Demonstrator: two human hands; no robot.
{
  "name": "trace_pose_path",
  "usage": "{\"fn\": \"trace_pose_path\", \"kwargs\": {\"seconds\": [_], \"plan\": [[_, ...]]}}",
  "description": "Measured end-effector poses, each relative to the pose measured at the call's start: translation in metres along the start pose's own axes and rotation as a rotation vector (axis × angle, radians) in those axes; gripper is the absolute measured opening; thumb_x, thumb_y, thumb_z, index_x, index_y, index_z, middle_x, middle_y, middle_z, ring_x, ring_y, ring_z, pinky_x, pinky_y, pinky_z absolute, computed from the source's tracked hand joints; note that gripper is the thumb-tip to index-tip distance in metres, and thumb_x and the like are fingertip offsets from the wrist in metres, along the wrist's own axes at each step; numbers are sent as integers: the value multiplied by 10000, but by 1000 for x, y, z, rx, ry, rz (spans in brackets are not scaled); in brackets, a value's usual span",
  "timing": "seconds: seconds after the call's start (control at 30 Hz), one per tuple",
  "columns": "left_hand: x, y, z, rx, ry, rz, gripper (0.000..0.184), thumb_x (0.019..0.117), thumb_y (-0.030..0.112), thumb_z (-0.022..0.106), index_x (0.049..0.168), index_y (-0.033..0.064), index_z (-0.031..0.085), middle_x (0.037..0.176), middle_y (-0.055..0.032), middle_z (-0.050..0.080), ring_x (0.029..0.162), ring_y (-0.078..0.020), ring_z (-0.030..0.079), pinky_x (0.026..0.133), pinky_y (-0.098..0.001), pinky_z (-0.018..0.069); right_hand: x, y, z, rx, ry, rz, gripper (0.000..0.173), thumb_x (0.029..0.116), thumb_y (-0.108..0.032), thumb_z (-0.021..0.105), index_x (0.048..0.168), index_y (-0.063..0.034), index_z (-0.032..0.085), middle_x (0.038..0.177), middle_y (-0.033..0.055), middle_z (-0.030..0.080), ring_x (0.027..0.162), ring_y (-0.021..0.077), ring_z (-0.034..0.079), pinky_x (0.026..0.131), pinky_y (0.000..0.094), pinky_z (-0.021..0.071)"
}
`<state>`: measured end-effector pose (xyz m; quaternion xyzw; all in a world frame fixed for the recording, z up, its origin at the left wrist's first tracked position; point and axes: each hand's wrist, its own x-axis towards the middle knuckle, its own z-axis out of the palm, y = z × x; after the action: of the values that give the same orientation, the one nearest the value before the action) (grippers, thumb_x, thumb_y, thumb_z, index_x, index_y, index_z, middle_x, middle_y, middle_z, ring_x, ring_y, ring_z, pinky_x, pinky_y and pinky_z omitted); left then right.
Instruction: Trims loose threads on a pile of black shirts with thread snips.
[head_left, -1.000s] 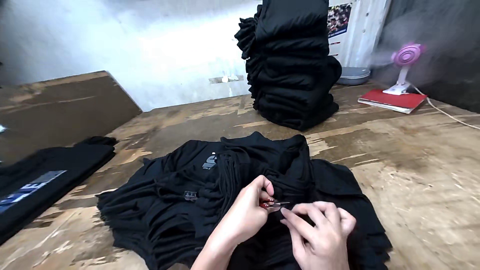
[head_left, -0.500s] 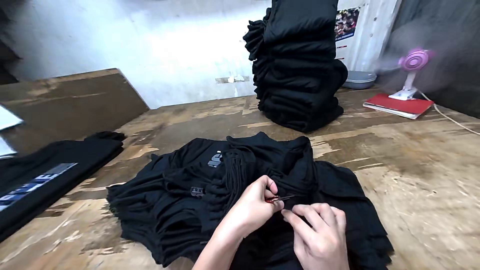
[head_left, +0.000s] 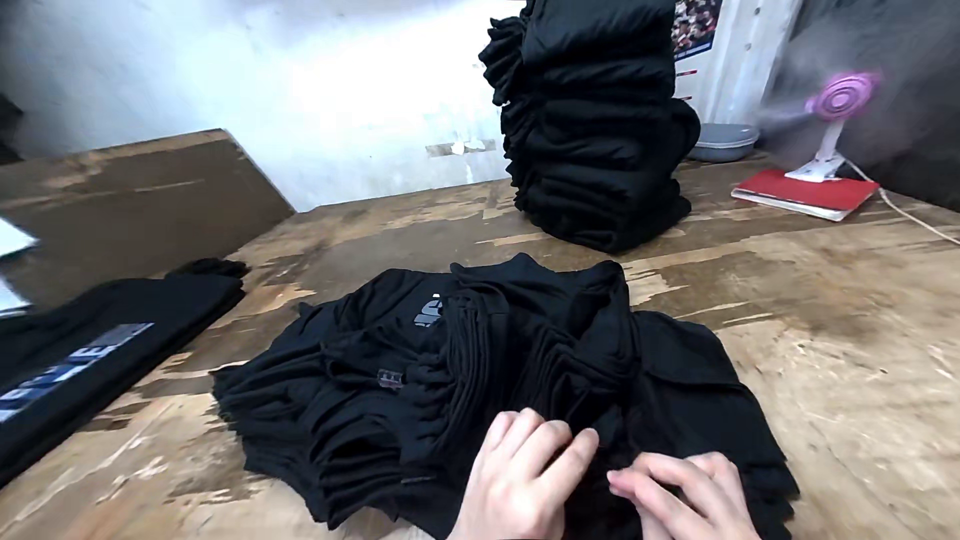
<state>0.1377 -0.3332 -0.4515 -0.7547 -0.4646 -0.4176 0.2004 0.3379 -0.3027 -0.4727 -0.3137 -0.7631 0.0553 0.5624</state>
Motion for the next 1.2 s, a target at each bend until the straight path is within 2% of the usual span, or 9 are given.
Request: {"fn": "trace_pose_path", "kwargs": {"seconds": [0.13,0.27,0.4,0.5,0.63,0.83,0.97,1.1,1.2], "plan": [[3,-8,0,88,45,-7,140,983,184,637,1054,199,757,909,27,699,843,-145,610,772,-327,465,7,0,-23,67,-260,63,58,912,-248,768,895,-251,824,852,-51,726,842,120,599,834,364,435],[4,-4,-6,80,21,-43,157,998,231,646,1114,209,749,946,25,696,863,-143,610,796,-340,459,15,-4,-52,145,-582,142,155,924,-283,724,934,-163,822,798,19,725,768,174,642,788,421,483],[10,0,8,99,8,16,169,993,209,637,1124,198,745,954,13,697,867,-159,618,788,-346,469,17,-14,-41,6,-280,259,316,940,-374,738,816,-86,772,642,11,655,586,141,580,623,377,499],[11,2,4,94,-3,-15,135,996,215,626,1040,209,753,914,31,698,834,-152,610,745,-339,455,24,-11,-18,-278,-218,268,374,885,-471,748,999,-118,795,791,15,683,755,204,644,690,425,542],[9,-3,-12,68,-35,-104,177,1001,262,633,1111,207,761,958,22,711,862,-152,626,750,-352,470,16,-9,-12,-186,-109,179,128,915,-229,730,880,-161,833,805,-11,689,821,140,629,719,299,518],[8,-5,-1,40,-42,-75,212,997,270,634,1156,218,766,974,32,709,852,-145,622,744,-342,471,13,-11,-16,-18,-1,222,85,885,-174,773,869,-122,838,788,-11,686,837,89,610,748,237,486],[13,-1,10,40,-38,-20,179,1005,259,615,1078,229,775,918,37,699,812,-148,606,708,-328,452,15,-8,-22,156,-75,229,73,883,-160,788,855,-108,831,793,-12,680,855,83,609,776,240,497],[17,-5,1,-42,-161,-184,243,995,392,615,1092,216,752,913,42,680,861,-139,647,757,-349,533,22,-10,-49,106,-418,273,317,941,-338,730,732,-103,772,646,14,666,645,151,607,704,410,480],[24,-16,3,-121,-287,-311,212,848,429,741,927,236,777,763,87,650,723,-58,641,669,-282,572,23,-10,-38,-144,-205,183,200,898,-325,730,808,-152,773,663,-28,639,646,133,585,654,367,473]]}}
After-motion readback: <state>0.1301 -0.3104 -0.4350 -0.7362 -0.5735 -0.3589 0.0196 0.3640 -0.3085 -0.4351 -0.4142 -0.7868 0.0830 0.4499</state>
